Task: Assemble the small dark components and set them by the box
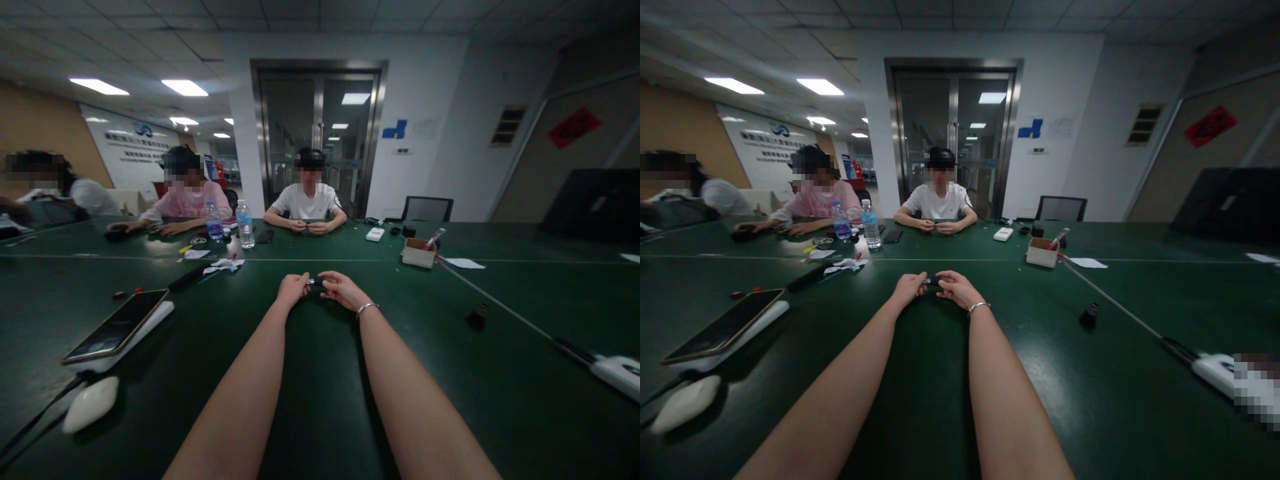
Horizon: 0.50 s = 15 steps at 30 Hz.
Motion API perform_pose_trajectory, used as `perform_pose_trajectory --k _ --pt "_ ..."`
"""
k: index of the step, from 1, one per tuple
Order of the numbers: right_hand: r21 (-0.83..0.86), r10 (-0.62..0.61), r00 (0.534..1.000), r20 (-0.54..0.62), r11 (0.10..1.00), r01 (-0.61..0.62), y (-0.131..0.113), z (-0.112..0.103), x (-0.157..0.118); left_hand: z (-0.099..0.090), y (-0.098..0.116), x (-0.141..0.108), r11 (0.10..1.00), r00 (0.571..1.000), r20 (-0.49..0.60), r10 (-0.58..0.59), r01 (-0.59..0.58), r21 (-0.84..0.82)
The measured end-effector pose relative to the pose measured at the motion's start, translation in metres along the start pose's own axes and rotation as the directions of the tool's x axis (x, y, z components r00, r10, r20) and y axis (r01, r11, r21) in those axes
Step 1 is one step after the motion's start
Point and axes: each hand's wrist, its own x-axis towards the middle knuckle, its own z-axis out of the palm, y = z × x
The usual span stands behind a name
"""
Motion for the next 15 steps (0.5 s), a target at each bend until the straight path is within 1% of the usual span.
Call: perform_pose_trajectory --k 6,10,12,15 --pt "-0.008 -0.027 0.999 0.026 1.0 0.027 0.0016 0.0007 0.0009 -0.0007 0.0058 -0.0018 0.998 0.999 -0.032 -0.038 0.039 0.054" --pt "-0.001 -0.036 0.999 0.026 0.999 0.036 0.002 0.0012 0.0019 -0.0005 0.0093 -0.0068 0.995 0.996 -0.085 -0.012 0.02 0.1" --pt "0.003 -0.024 1.0 -0.003 1.0 0.024 0.002 0.0014 0.0027 0.0003 0.0089 -0.0077 0.994 0.997 -0.079 0.013 -0.005 0.107" --pt "0.012 0.013 0.996 -0.083 1.0 -0.012 0.0025 0.0018 0.0046 0.0025 0.006 -0.0062 0.998 0.999 -0.023 0.038 -0.037 0.06"
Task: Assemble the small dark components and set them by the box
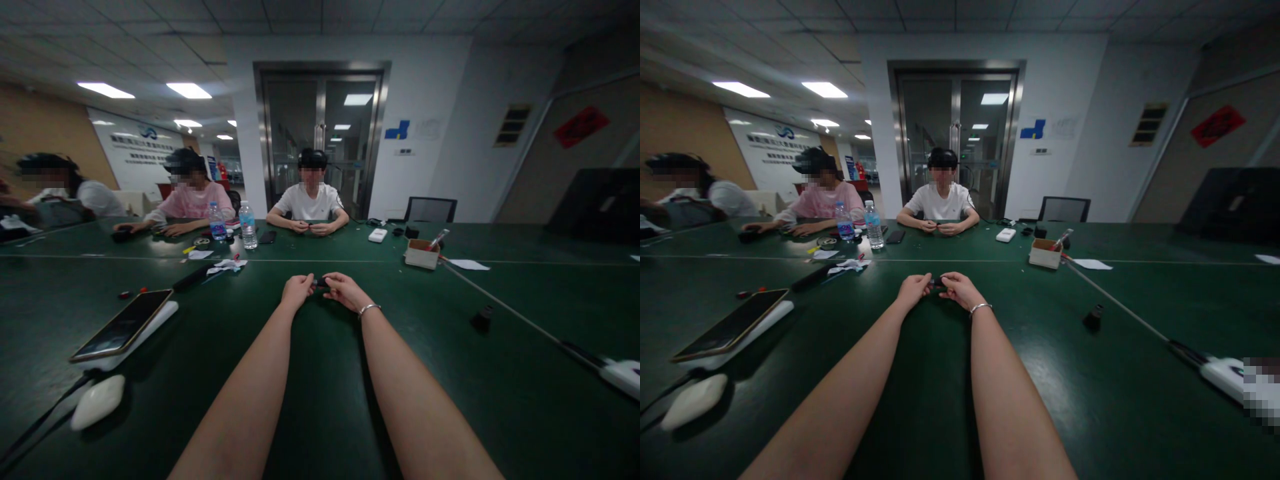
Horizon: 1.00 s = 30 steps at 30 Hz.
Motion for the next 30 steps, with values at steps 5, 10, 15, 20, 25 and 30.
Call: perform_pose_trajectory --k 5,10,15,20,25,30 --pt "0.006 0.018 0.998 -0.065 1.0 -0.018 0.0 0.002 0.001 0.002 -0.001 0.0 0.978 0.997 0.06 0.044 -0.031 -0.207" --pt "0.023 0.022 0.996 -0.083 1.0 -0.02 -0.001 0.003 0.0 -0.004 0.006 -0.007 0.939 0.989 0.121 0.09 -0.044 -0.341" --pt "0.023 0.034 0.996 -0.077 0.999 -0.032 -0.001 0.001 0.001 -0.007 0.006 -0.008 0.935 0.981 0.174 0.08 -0.014 -0.355" --pt "-0.003 0.035 0.998 -0.057 0.999 -0.035 -0.001 0.0 0.001 -0.005 0.0 -0.002 0.957 0.979 0.198 0.049 0.011 -0.291" --pt "-0.008 0.028 0.999 -0.039 1.0 -0.028 -0.001 0.001 0.0 -0.002 -0.002 0.002 0.973 0.975 0.216 0.048 0.003 -0.229" --pt "-0.068 -0.032 0.999 -0.042 0.997 0.029 -0.003 0.008 0.0 -0.004 0.002 0.0 0.971 0.986 0.165 0.031 0.01 -0.237"
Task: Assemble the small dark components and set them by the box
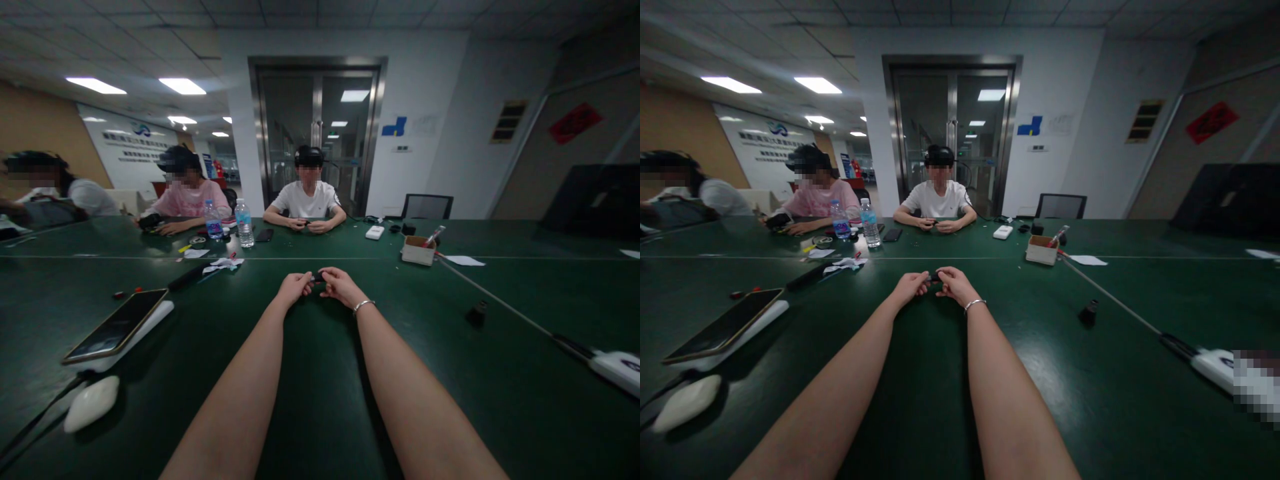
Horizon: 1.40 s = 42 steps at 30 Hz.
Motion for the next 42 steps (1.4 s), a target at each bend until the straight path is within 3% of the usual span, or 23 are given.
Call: perform_pose_trajectory --k 6,10,15,18,23,27,33,38,42 --pt "-0.085 -0.102 0.995 -0.008 0.991 0.101 -0.005 0.014 0.003 -0.004 0.002 0.001 0.998 0.994 -0.099 -0.05 0.047 -0.036" --pt "-0.109 -0.093 0.996 -0.002 0.99 0.092 -0.002 0.012 0.004 -0.003 0.001 0.001 0.999 0.994 -0.105 -0.024 0.02 -0.038" --pt "-0.071 -0.047 0.996 -0.077 0.997 0.041 0.005 0.005 0.005 0.003 -0.005 0.0 0.996 0.997 -0.047 0.063 -0.06 0.06" --pt "-0.045 -0.031 0.994 -0.101 0.999 0.027 0.005 0.003 0.004 0.004 -0.008 -0.001 0.978 0.982 -0.061 0.178 -0.17 0.119" --pt "-0.034 -0.023 0.995 -0.097 0.999 0.02 0.004 0.003 0.003 0.001 -0.008 0.0 0.954 0.952 -0.078 0.297 -0.291 0.076" --pt "-0.03 -0.022 0.996 -0.09 0.999 0.02 0.005 0.003 0.003 0.001 -0.004 -0.001 0.965 0.965 -0.053 0.258 -0.259 -0.028" --pt "-0.012 -0.019 0.996 -0.082 1.0 0.018 0.007 0.001 0.005 0.006 -0.003 0.001 0.999 0.999 -0.019 0.036 -0.037 -0.023" --pt "-0.013 -0.029 0.997 -0.074 1.0 0.029 0.007 0.0 0.006 0.005 -0.005 0.002 0.994 0.992 -0.065 0.11 -0.11 -0.004" --pt "-0.009 -0.024 0.996 -0.081 1.0 0.023 0.007 0.0 0.005 0.004 -0.001 0.0 0.997 0.995 -0.068 0.074 -0.074 -0.009"
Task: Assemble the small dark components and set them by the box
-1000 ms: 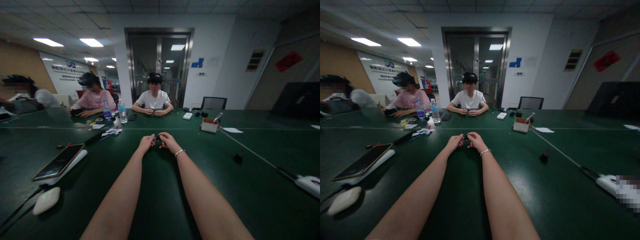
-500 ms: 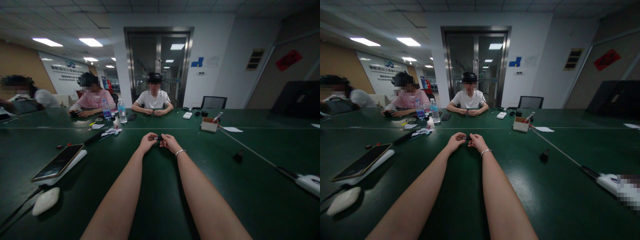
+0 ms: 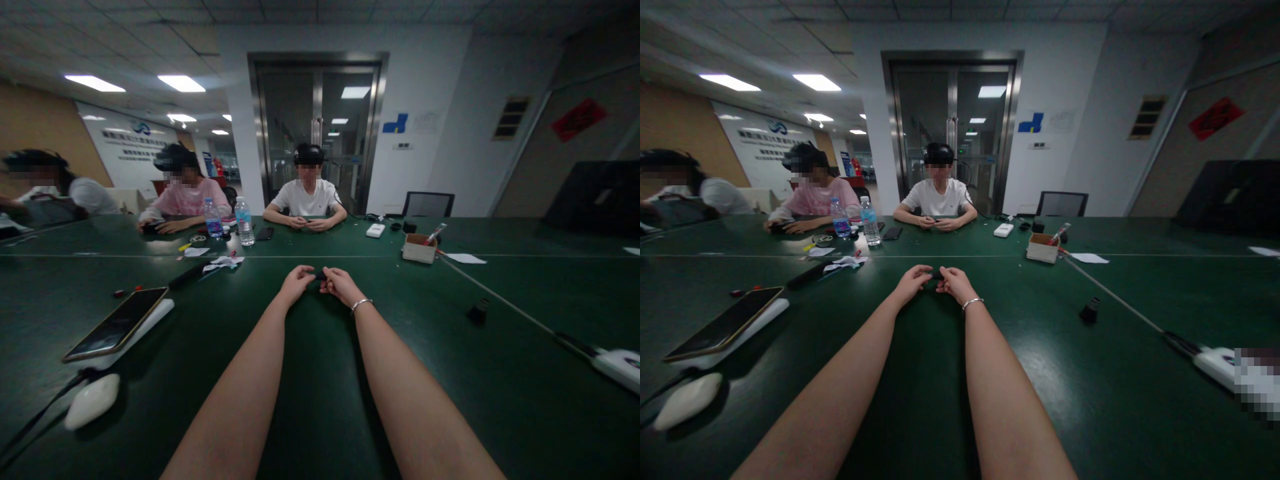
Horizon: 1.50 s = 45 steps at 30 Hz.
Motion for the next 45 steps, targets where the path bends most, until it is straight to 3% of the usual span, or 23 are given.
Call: perform_pose_trajectory --k 12,24,31,36,41,45 --pt "0.01 0.015 1.0 0.016 1.0 -0.015 -0.001 0.0 0.0 0.001 0.013 -0.004 0.998 0.998 0.017 -0.069 0.069 -0.009" --pt "0.02 0.004 0.999 0.034 1.0 -0.005 0.0 -0.002 0.001 -0.004 0.007 -0.003 0.993 0.997 0.011 0.076 -0.075 -0.087" --pt "0.068 -0.034 0.997 0.067 0.997 0.029 -0.004 -0.002 -0.001 -0.007 0.01 -0.005 0.996 1.0 -0.027 0.001 -0.003 -0.094" --pt "-0.003 0.023 0.996 0.081 1.0 -0.022 -0.006 0.0 -0.003 -0.007 0.01 -0.006 0.995 1.0 -0.023 0.002 -0.004 -0.097" --pt "0.053 -0.025 0.993 0.115 0.998 0.019 -0.009 0.0 -0.007 -0.007 0.013 -0.007 0.994 0.998 -0.056 -0.015 0.009 -0.108" --pt "0.047 0.033 0.994 0.108 0.998 -0.039 -0.01 0.001 -0.008 -0.007 0.015 -0.008 0.993 0.999 -0.039 -0.011 0.006 -0.119"
